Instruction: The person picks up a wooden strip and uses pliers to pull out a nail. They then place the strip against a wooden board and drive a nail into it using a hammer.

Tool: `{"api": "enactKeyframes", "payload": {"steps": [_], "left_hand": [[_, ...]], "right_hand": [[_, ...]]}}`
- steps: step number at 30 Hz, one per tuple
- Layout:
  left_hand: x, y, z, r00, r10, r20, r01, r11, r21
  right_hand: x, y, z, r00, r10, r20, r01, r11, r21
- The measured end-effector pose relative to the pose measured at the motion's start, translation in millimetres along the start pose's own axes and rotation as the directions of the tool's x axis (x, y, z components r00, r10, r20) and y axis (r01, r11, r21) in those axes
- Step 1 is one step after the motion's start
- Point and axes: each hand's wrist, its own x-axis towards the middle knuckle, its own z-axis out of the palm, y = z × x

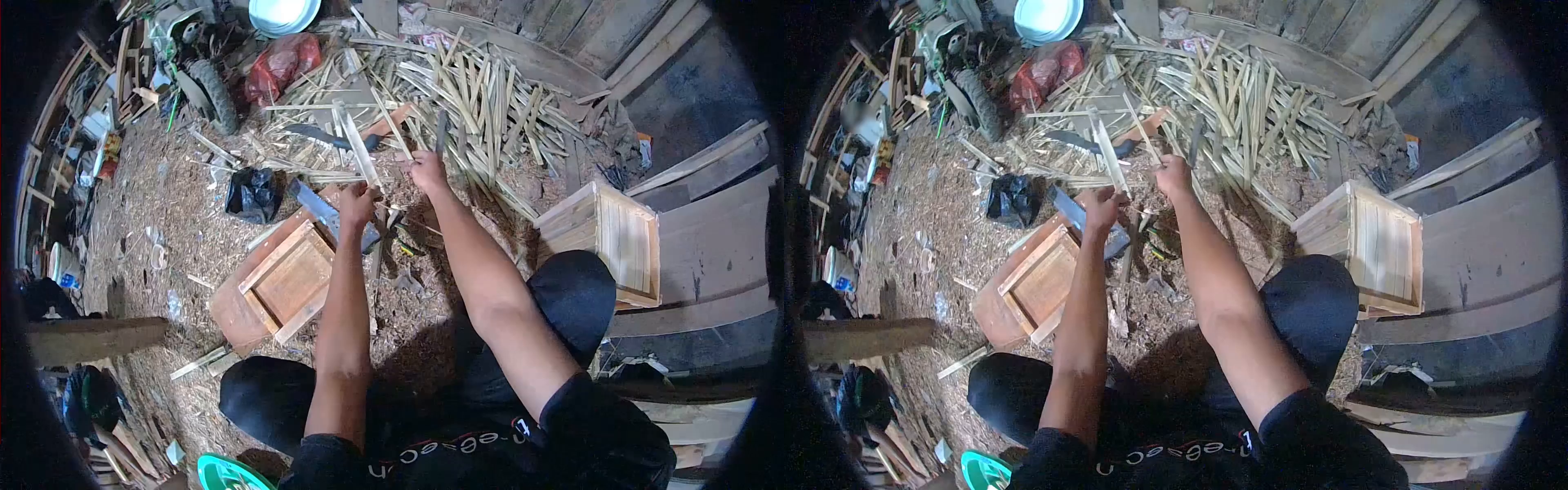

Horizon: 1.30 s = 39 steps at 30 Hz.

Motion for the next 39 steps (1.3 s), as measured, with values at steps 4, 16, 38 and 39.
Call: {"api": "enactKeyframes", "payload": {"steps": [4,16,38,39], "left_hand": [[-10,21,47,0.999,-0.023,-0.028,0.023,1.0,-0.011],[63,-24,98,0.98,0.186,-0.063,-0.173,0.97,0.172],[59,-14,139,0.994,0.111,0.002,-0.111,0.993,0.036],[61,-22,138,0.991,0.132,-0.011,-0.132,0.991,0.035]], "right_hand": [[-26,-18,-25,0.994,0.029,-0.103,-0.037,0.997,-0.075],[11,46,-103,0.603,-0.058,-0.796,-0.149,0.971,-0.184],[-18,98,-130,0.671,0.199,-0.714,-0.622,0.674,-0.398],[-14,103,-131,0.682,0.232,-0.693,-0.63,0.667,-0.397]]}}
